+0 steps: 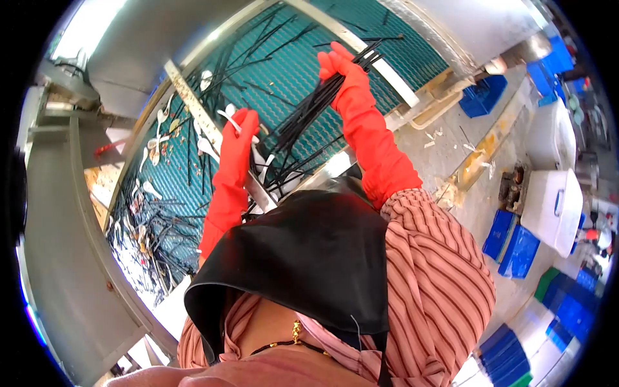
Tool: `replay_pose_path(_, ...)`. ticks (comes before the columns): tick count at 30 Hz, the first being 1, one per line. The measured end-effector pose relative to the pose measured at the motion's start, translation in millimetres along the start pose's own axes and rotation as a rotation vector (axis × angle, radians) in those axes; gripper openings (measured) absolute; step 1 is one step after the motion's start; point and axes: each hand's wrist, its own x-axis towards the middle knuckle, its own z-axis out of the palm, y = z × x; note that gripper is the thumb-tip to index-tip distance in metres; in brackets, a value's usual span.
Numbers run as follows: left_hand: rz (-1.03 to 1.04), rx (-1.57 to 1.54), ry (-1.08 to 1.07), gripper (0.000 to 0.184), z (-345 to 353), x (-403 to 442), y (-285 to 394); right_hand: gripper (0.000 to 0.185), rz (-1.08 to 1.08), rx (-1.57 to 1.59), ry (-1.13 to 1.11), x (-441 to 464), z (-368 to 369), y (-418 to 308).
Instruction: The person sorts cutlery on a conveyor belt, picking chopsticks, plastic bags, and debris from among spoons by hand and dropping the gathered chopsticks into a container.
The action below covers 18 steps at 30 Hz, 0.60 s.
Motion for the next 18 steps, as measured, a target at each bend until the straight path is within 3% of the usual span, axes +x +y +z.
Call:
replay_pose_path(2, -0.015, 0.132, -0.062, 0.072, 13, -2, 8, 0.039, -0.079, 0.103, 0.035, 1, -5, -24)
replay_pose_path(3, 0.279, 0.117, 0.047, 0.076, 12, 17, -46, 0.04, -0.12, 0.126, 0.058, -3, -5, -35)
replay_pose_path(4, 0.207, 0.169, 0.082, 0.074, 23, -2, -14, 0.041, -0.162, 0.149, 0.081, -8, -5, -45)
replay_pose_path(6, 0.551, 0.383, 0.092, 0.07, 36, -11, -10, 0.041, -0.236, 0.143, 0.12, -16, -8, -56)
replay_pose_path(8, 0.599, 0.342, -0.05, 0.073, 59, -33, 5, 0.041, -0.283, 0.135, 0.147, -23, -13, -59)
replay_pose_path(10, 0.752, 0.575, -0.143, 0.08, 76, -38, -9, 0.04, -0.335, 0.131, 0.167, -29, -20, -62)
replay_pose_path(14, 0.706, 0.958, -0.321, 0.093, 74, -38, -50, 0.045, -0.417, 0.041, 0.192, -49, -29, -82)
replay_pose_path(18, 0.642, 0.924, -0.262, 0.082, 68, -26, -68, 0.04, -0.407, 0.197, 0.224, -77, -43, -108)
